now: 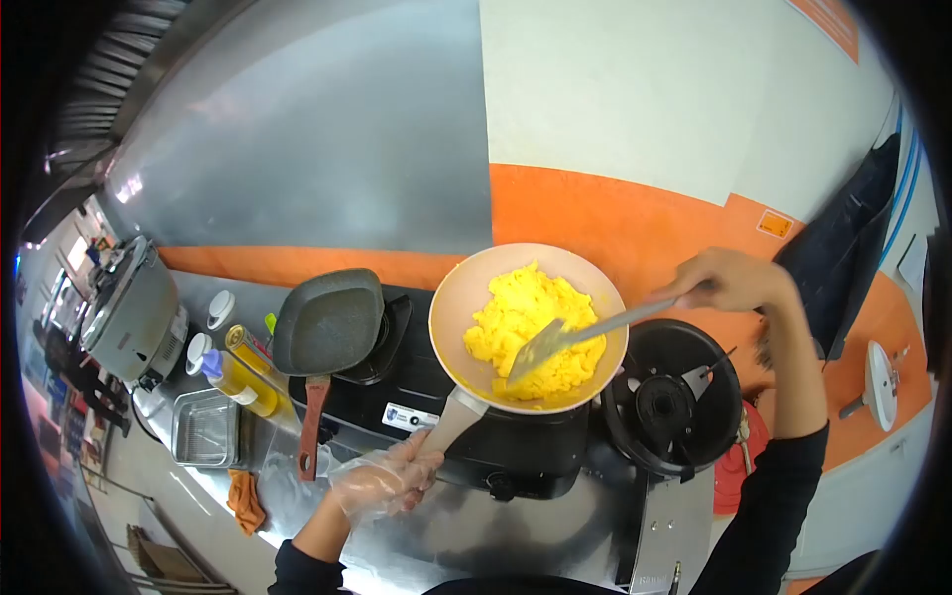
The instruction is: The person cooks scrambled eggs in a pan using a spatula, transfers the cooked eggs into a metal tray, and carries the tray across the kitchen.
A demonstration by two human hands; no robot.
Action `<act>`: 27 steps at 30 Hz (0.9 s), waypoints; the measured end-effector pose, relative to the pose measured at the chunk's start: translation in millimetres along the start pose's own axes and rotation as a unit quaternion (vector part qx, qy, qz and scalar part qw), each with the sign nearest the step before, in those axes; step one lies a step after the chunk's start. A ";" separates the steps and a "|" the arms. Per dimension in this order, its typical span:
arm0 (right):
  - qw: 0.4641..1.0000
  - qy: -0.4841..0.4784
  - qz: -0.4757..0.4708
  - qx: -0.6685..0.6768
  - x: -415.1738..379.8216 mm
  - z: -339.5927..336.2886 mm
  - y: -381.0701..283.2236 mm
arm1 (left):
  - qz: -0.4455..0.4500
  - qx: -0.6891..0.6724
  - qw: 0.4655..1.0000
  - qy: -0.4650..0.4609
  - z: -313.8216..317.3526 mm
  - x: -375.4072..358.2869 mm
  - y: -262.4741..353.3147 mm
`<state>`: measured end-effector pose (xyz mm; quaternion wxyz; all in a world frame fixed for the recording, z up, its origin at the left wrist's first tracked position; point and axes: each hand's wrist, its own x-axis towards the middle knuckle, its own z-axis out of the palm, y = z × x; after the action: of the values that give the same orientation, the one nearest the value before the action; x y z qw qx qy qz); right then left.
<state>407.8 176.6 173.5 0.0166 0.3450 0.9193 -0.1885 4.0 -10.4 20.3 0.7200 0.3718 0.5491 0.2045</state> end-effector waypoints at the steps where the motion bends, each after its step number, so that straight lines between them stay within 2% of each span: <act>1: 0.999 0.040 -0.019 -0.007 -14.5 -9.0 -10.3 | -0.002 0.002 1.000 -0.003 -3.2 1.3 -2.4; 2: 0.999 0.037 -0.012 -0.009 -29.1 -24.0 -32.8 | 0.027 -0.013 0.999 -0.016 -2.9 -0.5 -6.2; 3: 0.993 -0.020 0.094 -0.065 -30.6 -40.8 -59.8 | 0.056 -0.031 0.998 -0.026 -4.3 1.2 -9.4; 4: 0.970 -0.077 0.198 -0.122 -26.4 -48.9 -81.5 | 0.043 -0.018 0.999 -0.007 -6.6 3.4 -12.6; 5: 0.968 -0.080 0.198 -0.129 -16.5 -45.8 -96.5 | 0.047 -0.023 0.999 -0.009 -3.5 1.2 -11.1; 7: 0.931 -0.170 0.180 -0.269 5.3 -26.3 -111.9 | 0.063 0.054 0.997 0.011 1.3 -2.5 -3.0; 9: 0.933 -0.113 0.178 -0.291 16.8 19.4 -102.2 | 0.052 0.048 0.997 0.013 0.7 -3.2 -0.9; 11: 0.911 -0.025 0.276 -0.305 22.0 41.1 -118.2 | 0.062 0.115 0.991 0.019 -4.6 1.7 -5.5; 12: 0.910 -0.027 0.275 -0.308 28.3 55.3 -115.4 | 0.062 0.126 0.990 0.011 -5.9 4.7 -5.6; 14: 0.916 0.084 0.258 -0.297 44.4 84.2 -97.8 | 0.048 0.128 0.990 0.018 -7.3 7.4 -3.5; 17: 0.915 0.112 0.227 -0.314 67.3 88.3 -88.0 | 0.033 0.114 0.992 0.032 -0.8 10.6 -12.1; 18: 0.912 0.080 0.207 -0.345 65.0 77.4 -91.9 | 0.034 0.106 0.993 0.044 -2.5 9.7 -10.6; 22: 0.913 0.097 0.202 -0.341 16.1 33.3 -144.2 | 0.046 0.107 0.991 0.067 3.1 -2.8 -1.9; 24: 0.889 0.122 0.233 -0.374 10.8 24.8 -157.9 | 0.049 0.115 0.990 0.068 5.9 -3.5 -2.5; 27: 0.873 0.121 0.283 -0.377 30.2 34.6 -138.7 | 0.046 0.142 0.986 0.077 8.4 -0.9 -2.9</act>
<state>292.5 87.4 183.0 0.0865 0.5784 0.7783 0.2286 11.4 -15.5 19.7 0.6053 0.4785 0.6084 0.1855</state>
